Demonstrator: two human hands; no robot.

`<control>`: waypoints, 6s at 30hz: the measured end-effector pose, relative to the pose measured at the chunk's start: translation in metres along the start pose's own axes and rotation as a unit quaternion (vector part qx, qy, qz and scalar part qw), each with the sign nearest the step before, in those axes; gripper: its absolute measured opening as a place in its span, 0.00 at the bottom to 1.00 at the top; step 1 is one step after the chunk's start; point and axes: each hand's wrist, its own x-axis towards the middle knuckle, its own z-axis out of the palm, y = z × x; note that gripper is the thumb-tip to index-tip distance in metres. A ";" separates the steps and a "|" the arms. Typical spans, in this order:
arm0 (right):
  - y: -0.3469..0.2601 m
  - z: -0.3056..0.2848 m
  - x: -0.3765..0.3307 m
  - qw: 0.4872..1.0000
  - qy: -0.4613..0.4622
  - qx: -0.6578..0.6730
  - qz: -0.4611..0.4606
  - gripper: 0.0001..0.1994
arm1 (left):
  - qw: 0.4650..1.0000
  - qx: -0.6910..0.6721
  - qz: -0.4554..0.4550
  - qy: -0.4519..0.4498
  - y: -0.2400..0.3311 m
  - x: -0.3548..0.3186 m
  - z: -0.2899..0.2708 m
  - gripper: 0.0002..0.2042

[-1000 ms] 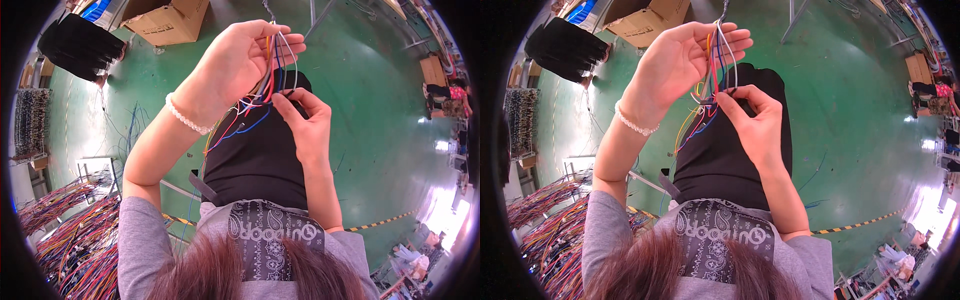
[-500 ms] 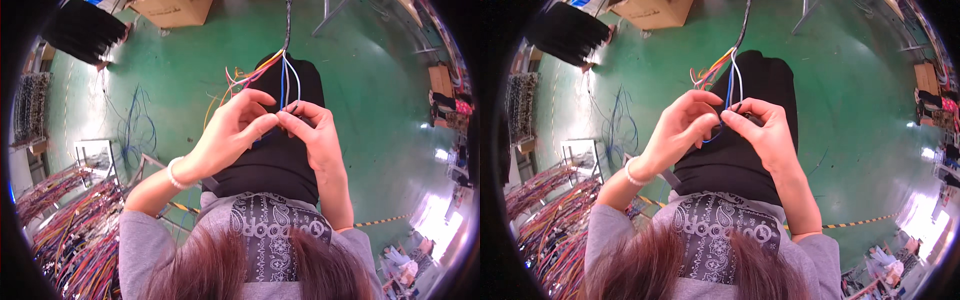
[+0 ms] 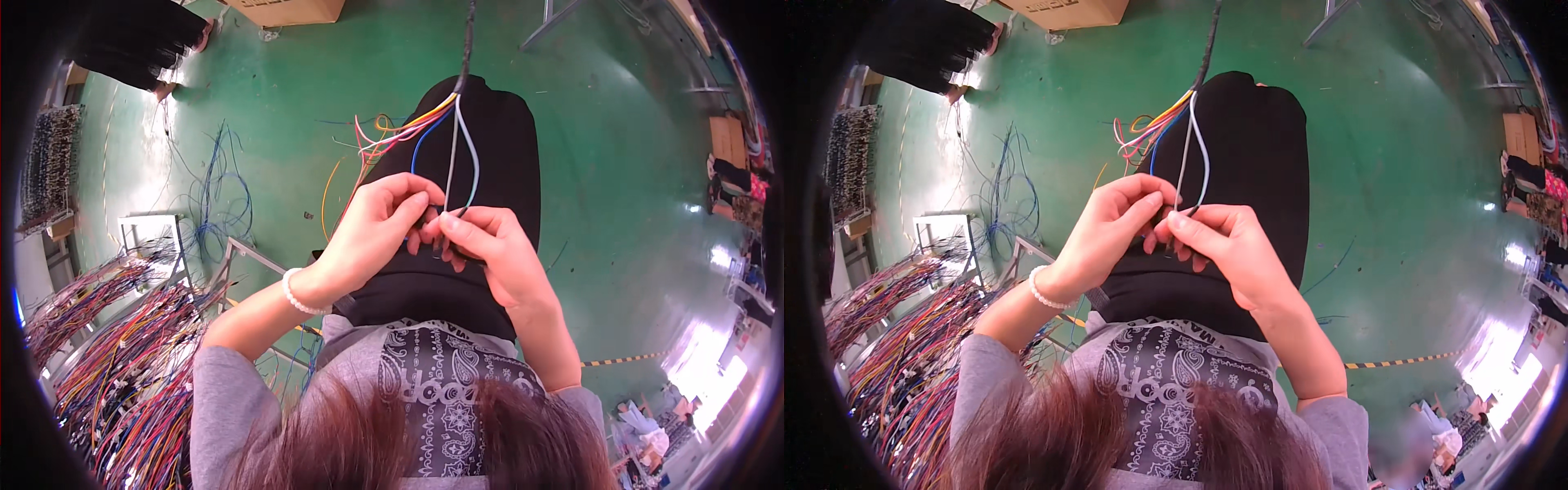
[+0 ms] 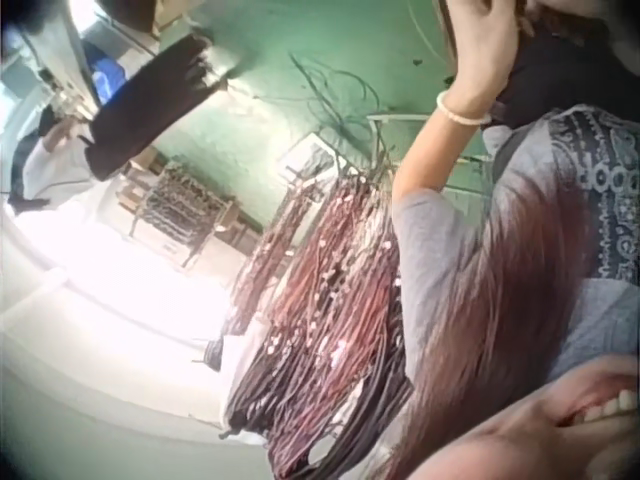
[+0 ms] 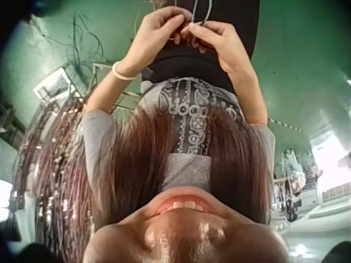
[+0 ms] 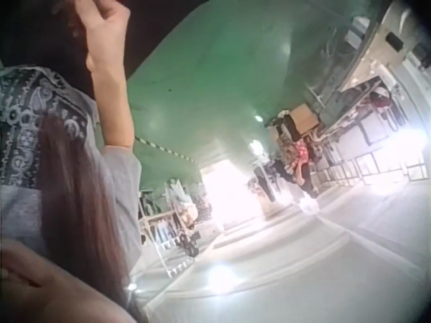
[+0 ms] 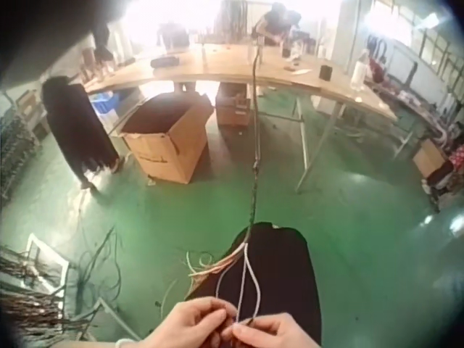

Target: Wrapping a bundle of electrical wires with black tape and measuring the length using a ruler.

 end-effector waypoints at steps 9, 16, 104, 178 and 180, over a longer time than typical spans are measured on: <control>-0.004 -0.007 -0.009 0.999 0.011 -0.032 0.021 0.09 | 0.996 0.076 -0.048 -0.007 0.012 -0.004 0.006 0.06; 0.012 -0.044 -0.019 0.994 0.000 0.105 0.014 0.14 | 0.996 -0.025 -0.065 0.052 0.003 -0.021 0.005 0.08; 0.015 0.037 0.049 0.982 0.106 -0.067 -0.139 0.05 | 0.992 0.081 0.004 0.097 -0.016 -0.026 -0.011 0.08; -0.001 -0.010 0.036 0.991 -0.125 -0.045 0.020 0.20 | 0.861 0.486 0.134 0.067 0.013 -0.024 -0.017 0.07; -0.001 -0.012 0.030 0.990 -0.134 -0.019 0.042 0.24 | 0.906 0.415 0.069 0.046 0.012 -0.026 -0.018 0.05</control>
